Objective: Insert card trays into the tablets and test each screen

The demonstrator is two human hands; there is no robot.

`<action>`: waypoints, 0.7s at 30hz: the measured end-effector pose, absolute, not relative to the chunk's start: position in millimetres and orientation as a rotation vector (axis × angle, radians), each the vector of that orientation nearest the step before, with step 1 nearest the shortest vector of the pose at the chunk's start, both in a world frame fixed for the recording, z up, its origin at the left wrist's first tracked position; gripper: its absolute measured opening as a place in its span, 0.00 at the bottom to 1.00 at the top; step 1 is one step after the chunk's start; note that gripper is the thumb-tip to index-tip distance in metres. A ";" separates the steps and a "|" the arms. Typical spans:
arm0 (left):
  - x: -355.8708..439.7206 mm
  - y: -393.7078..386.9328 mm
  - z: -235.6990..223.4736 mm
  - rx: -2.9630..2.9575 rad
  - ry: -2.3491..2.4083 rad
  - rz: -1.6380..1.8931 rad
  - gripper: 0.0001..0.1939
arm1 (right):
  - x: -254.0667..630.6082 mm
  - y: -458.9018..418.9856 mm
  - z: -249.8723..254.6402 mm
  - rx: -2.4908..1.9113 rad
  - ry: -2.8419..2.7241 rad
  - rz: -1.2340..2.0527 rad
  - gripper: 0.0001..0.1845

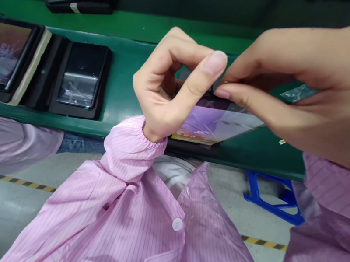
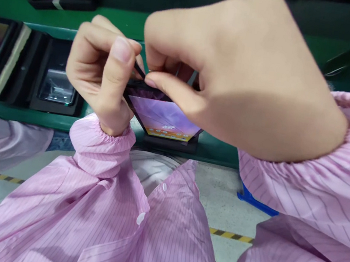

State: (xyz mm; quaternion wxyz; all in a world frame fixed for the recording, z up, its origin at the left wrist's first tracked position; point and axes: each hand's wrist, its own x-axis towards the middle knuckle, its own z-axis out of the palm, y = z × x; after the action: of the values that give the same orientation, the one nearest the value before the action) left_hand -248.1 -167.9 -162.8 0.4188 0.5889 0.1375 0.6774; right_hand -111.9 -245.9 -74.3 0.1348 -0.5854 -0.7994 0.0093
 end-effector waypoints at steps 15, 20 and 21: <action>-248.4 -170.3 -160.7 1.438 0.236 1.679 0.11 | -105.9 -241.4 -71.7 -1.669 -2.278 0.252 0.19; -246.2 -167.9 -166.2 1.455 0.239 1.711 0.10 | -99.9 -244.9 -72.9 -1.799 -2.059 0.529 0.18; -245.7 -168.3 -166.7 1.454 0.253 1.709 0.09 | -98.9 -245.2 -73.8 -1.823 -1.877 0.765 0.18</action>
State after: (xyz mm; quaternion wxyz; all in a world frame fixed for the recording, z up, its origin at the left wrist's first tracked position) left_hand -245.7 -168.3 -166.7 0.4276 0.5820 0.1014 0.6843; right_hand -98.9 -245.2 -73.8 0.2063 -0.6543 -0.6739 0.2744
